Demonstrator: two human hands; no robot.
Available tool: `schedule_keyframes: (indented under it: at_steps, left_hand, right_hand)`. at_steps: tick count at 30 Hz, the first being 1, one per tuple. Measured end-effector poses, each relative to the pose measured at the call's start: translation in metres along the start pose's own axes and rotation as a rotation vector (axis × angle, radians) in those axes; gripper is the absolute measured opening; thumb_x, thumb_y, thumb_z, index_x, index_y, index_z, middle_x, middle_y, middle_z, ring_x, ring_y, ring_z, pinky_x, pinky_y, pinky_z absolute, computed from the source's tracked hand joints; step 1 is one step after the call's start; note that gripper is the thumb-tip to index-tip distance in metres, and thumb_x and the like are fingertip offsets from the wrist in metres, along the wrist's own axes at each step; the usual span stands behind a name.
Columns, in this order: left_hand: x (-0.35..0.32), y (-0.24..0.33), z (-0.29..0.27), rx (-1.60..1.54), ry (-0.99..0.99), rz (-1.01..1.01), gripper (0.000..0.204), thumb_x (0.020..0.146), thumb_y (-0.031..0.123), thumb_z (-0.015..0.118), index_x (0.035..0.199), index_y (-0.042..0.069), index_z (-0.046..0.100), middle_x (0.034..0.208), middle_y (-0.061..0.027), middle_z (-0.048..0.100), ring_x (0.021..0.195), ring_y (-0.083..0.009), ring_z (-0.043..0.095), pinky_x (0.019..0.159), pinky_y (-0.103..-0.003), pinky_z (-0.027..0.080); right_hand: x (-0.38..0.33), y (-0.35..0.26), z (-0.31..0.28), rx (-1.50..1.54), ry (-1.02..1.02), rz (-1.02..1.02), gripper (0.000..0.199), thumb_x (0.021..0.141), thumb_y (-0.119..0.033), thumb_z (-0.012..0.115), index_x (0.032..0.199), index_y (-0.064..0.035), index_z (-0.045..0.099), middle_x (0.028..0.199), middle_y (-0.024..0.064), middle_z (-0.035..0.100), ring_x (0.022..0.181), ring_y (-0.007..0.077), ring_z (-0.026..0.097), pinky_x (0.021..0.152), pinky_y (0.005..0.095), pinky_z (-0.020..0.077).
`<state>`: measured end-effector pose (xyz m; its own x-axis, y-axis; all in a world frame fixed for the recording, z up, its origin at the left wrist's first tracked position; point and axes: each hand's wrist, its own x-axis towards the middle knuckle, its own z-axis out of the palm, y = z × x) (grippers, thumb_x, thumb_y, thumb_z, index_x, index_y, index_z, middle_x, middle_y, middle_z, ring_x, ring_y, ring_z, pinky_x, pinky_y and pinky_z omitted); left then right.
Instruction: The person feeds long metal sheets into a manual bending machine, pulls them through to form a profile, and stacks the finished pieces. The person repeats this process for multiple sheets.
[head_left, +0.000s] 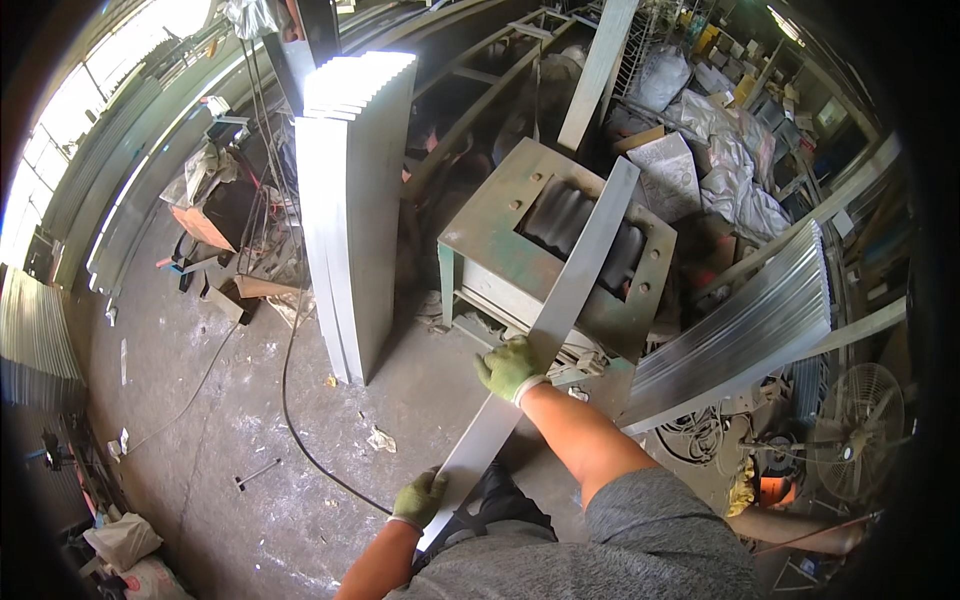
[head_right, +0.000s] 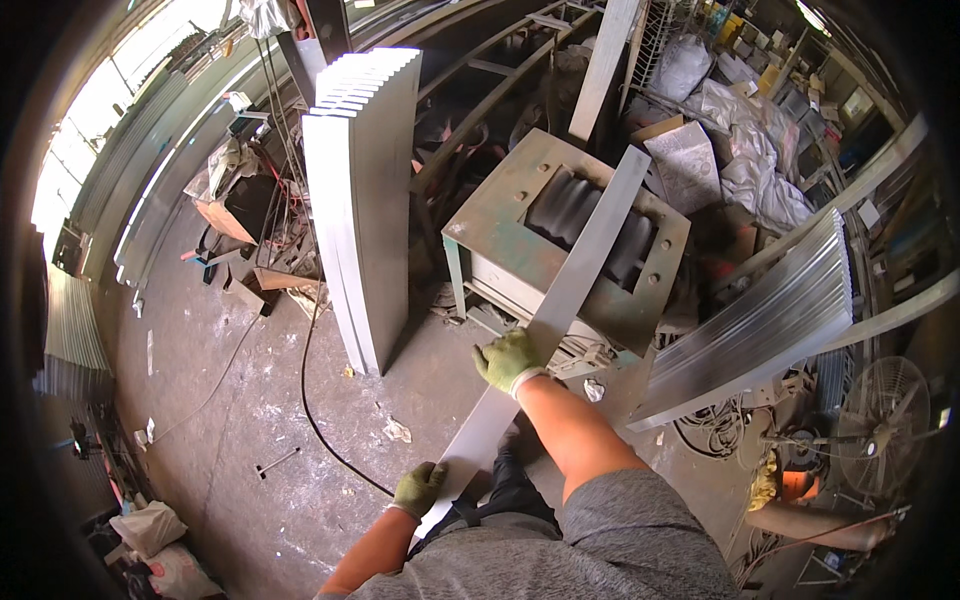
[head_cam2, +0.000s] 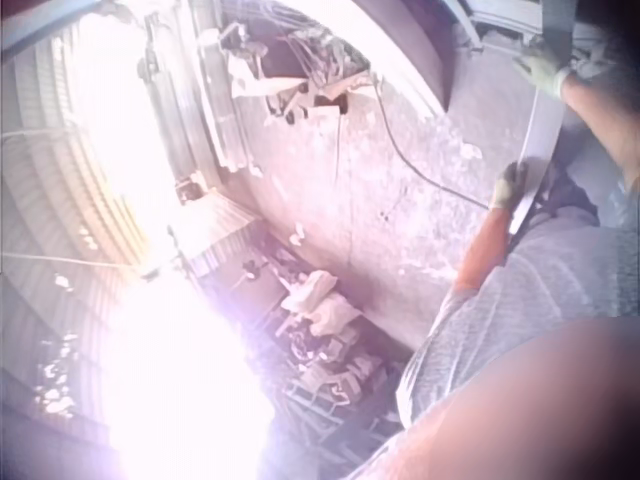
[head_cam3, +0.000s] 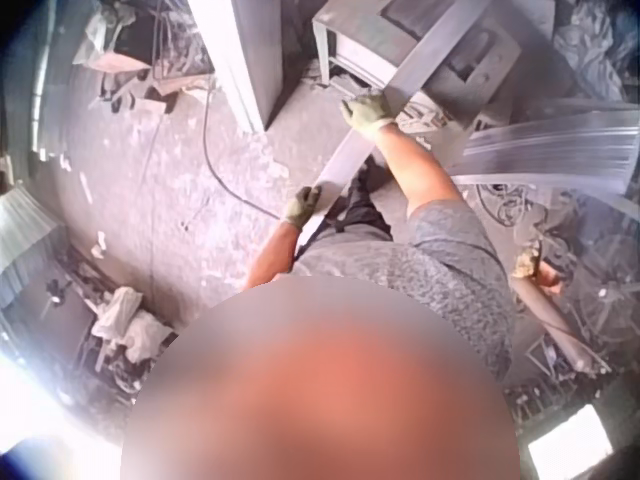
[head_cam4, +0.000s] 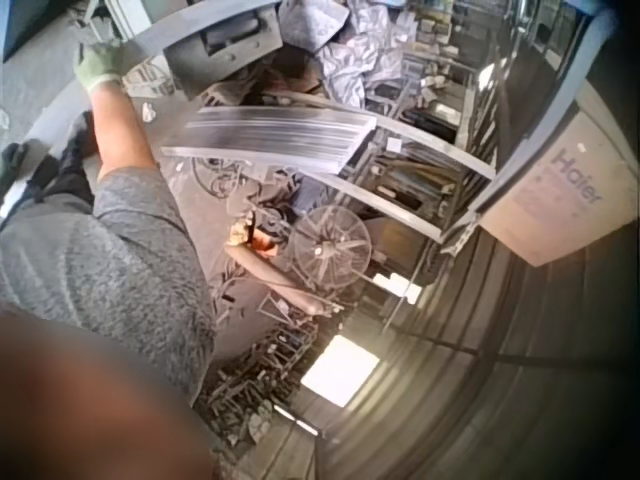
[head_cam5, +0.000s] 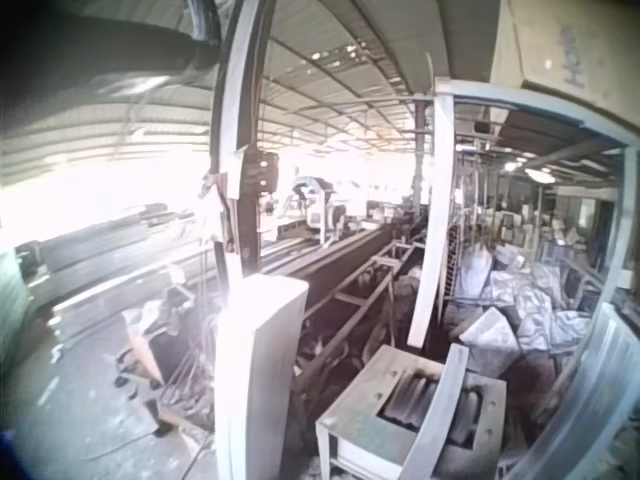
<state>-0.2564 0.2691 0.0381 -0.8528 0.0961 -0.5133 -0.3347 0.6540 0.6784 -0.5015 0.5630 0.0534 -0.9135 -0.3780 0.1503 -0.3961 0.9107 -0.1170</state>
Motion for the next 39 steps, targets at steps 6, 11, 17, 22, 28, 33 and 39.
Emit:
schedule_keyframes:
  at_steps: [6,11,17,22,28,33,39]
  left_hand:
    - [-0.05,-0.077,-0.012,0.012,-0.029,-0.087,0.059,0.117,0.062,0.058,0.126,0.009,0.082,0.111,-0.028,0.082,0.108,-0.0509,0.078,0.092,-0.055,0.061]
    - [-0.084,-0.124,-0.024,0.049,0.03,-0.135,0.065,0.119,0.065,0.048,0.12,0.01,0.082,0.11,-0.03,0.08,0.11,-0.0556,0.075,0.093,-0.061,0.059]
    - [-0.129,-0.183,-0.031,0.1,0.11,-0.265,0.072,0.119,0.067,0.042,0.114,0.008,0.084,0.11,-0.0319,0.08,0.114,-0.0571,0.074,0.096,-0.063,0.058]
    - [-0.18,-0.241,-0.043,0.148,0.088,-0.428,0.077,0.118,0.066,0.04,0.111,0.004,0.084,0.11,-0.0345,0.079,0.113,-0.0579,0.074,0.097,-0.064,0.057]
    - [-0.135,-0.204,-0.042,0.28,-0.024,-0.283,0.047,0.121,0.042,0.04,0.12,0.006,0.071,0.126,-0.0304,0.079,0.116,-0.059,0.072,0.1,-0.067,0.056]
    - [-0.013,-0.022,-0.026,-0.103,0.077,-0.129,0.064,0.113,0.064,0.058,0.125,0.006,0.082,0.12,-0.0285,0.082,0.12,-0.0511,0.076,0.101,-0.057,0.059]
    - [0.028,0.054,-0.015,-0.022,0.061,-0.081,0.059,0.114,0.06,0.063,0.123,0.005,0.083,0.112,-0.0265,0.083,0.111,-0.0447,0.081,0.096,-0.051,0.061]
  right_hand:
    - [-0.035,-0.079,0.02,0.006,-0.161,0.03,0.057,0.113,-0.044,0.054,0.077,-0.013,0.085,0.08,0.0131,0.083,0.081,0.0369,0.08,0.093,0.0552,0.0535]
    - [-0.058,-0.136,0.026,0.036,-0.05,-0.009,0.053,0.11,-0.041,0.062,0.069,-0.0141,0.081,0.073,0.0092,0.08,0.072,0.0338,0.077,0.087,0.0526,0.0557]
    - [-0.091,-0.204,0.04,0.103,-0.039,-0.036,0.051,0.11,-0.04,0.063,0.068,-0.0151,0.08,0.073,0.0088,0.08,0.073,0.033,0.077,0.085,0.0531,0.0552]
    - [-0.125,-0.269,0.043,0.207,-0.237,-0.075,0.056,0.113,-0.041,0.057,0.069,-0.0179,0.082,0.073,0.0076,0.081,0.074,0.0318,0.078,0.085,0.0528,0.0545]
    - [-0.095,-0.222,0.043,0.132,-0.267,-0.083,0.055,0.113,-0.044,0.054,0.076,-0.0151,0.084,0.076,0.0088,0.082,0.076,0.034,0.078,0.089,0.0578,0.0525]
    - [0.012,-0.029,-0.005,-0.071,-0.281,0.018,0.065,0.117,-0.048,0.042,0.085,-0.0131,0.087,0.086,0.0143,0.084,0.09,0.038,0.08,0.101,0.0564,0.0517]
    - [0.042,0.053,-0.015,-0.019,-0.045,0.006,0.059,0.114,-0.045,0.052,0.074,-0.0158,0.085,0.075,0.0127,0.08,0.077,0.039,0.076,0.095,0.0558,0.0521]
